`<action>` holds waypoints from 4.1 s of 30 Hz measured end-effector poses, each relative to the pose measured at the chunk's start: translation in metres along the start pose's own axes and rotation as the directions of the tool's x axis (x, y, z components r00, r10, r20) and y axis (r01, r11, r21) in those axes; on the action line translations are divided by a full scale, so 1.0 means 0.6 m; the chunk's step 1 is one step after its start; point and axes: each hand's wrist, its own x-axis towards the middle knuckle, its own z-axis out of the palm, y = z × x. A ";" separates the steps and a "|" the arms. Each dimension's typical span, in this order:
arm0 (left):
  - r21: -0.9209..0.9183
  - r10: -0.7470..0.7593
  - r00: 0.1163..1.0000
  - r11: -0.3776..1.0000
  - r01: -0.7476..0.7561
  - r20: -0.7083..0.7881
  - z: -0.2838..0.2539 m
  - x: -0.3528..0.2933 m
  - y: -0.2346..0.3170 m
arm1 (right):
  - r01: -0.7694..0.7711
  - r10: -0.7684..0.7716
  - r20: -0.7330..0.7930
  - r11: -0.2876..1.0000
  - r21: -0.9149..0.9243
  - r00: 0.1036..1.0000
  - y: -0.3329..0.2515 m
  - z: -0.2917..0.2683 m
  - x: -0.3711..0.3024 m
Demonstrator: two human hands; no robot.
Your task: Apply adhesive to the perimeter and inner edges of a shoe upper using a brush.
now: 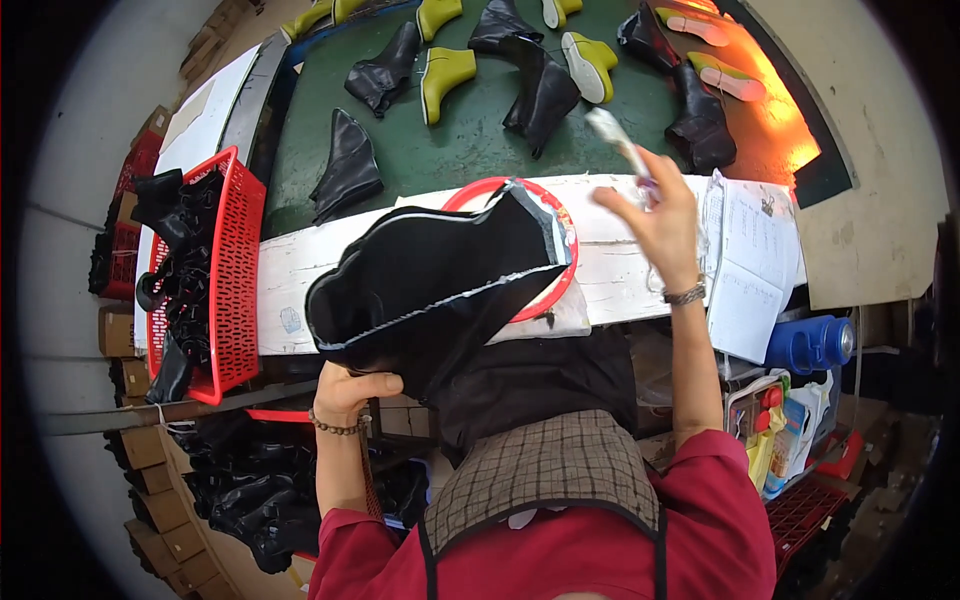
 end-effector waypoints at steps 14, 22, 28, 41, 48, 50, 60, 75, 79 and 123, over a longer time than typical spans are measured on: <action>-0.559 -0.013 0.979 0.819 0.128 0.205 -0.011 0.036 -0.036 | -0.062 0.060 -0.017 0.926 -0.373 0.998 0.087 -0.064 -0.028; -0.785 0.044 0.918 0.536 0.312 0.395 -0.003 0.045 -0.048 | 0.322 -0.397 0.108 0.850 0.417 0.911 -0.037 -0.047 -0.007; -0.795 0.082 0.906 0.517 0.318 0.416 -0.030 0.034 -0.060 | 0.299 -0.392 0.147 0.854 0.427 0.908 -0.014 -0.025 -0.020; -0.099 -0.262 0.940 0.952 0.289 0.218 0.039 0.033 0.049 | 0.364 -0.451 0.169 0.850 0.382 0.876 -0.062 -0.028 -0.002; 0.021 -0.307 0.902 0.948 0.316 0.303 0.062 0.049 0.051 | 0.442 -0.545 0.315 0.829 0.343 0.777 -0.073 -0.011 0.036; 0.029 -0.315 0.897 0.946 0.322 0.310 0.067 0.054 0.053 | 0.433 -0.543 0.341 0.832 0.347 0.768 -0.087 -0.007 0.047; -0.251 -0.135 0.959 0.947 0.199 0.251 0.022 0.045 0.014 | 0.361 -0.502 0.256 0.820 0.443 0.826 -0.052 -0.011 0.038; -0.401 -0.129 0.979 0.898 0.182 0.156 0.016 0.016 0.018 | 0.283 -0.397 0.268 0.881 0.379 0.878 0.002 0.019 0.004; -0.249 -0.144 0.969 0.949 0.193 0.202 0.029 0.024 0.045 | 0.241 -0.338 0.253 0.907 0.346 0.907 -0.012 0.007 0.016; -0.739 0.133 0.961 0.667 0.093 0.242 -0.021 0.021 -0.074 | 0.336 -0.456 0.125 0.791 0.510 0.881 -0.012 0.026 0.009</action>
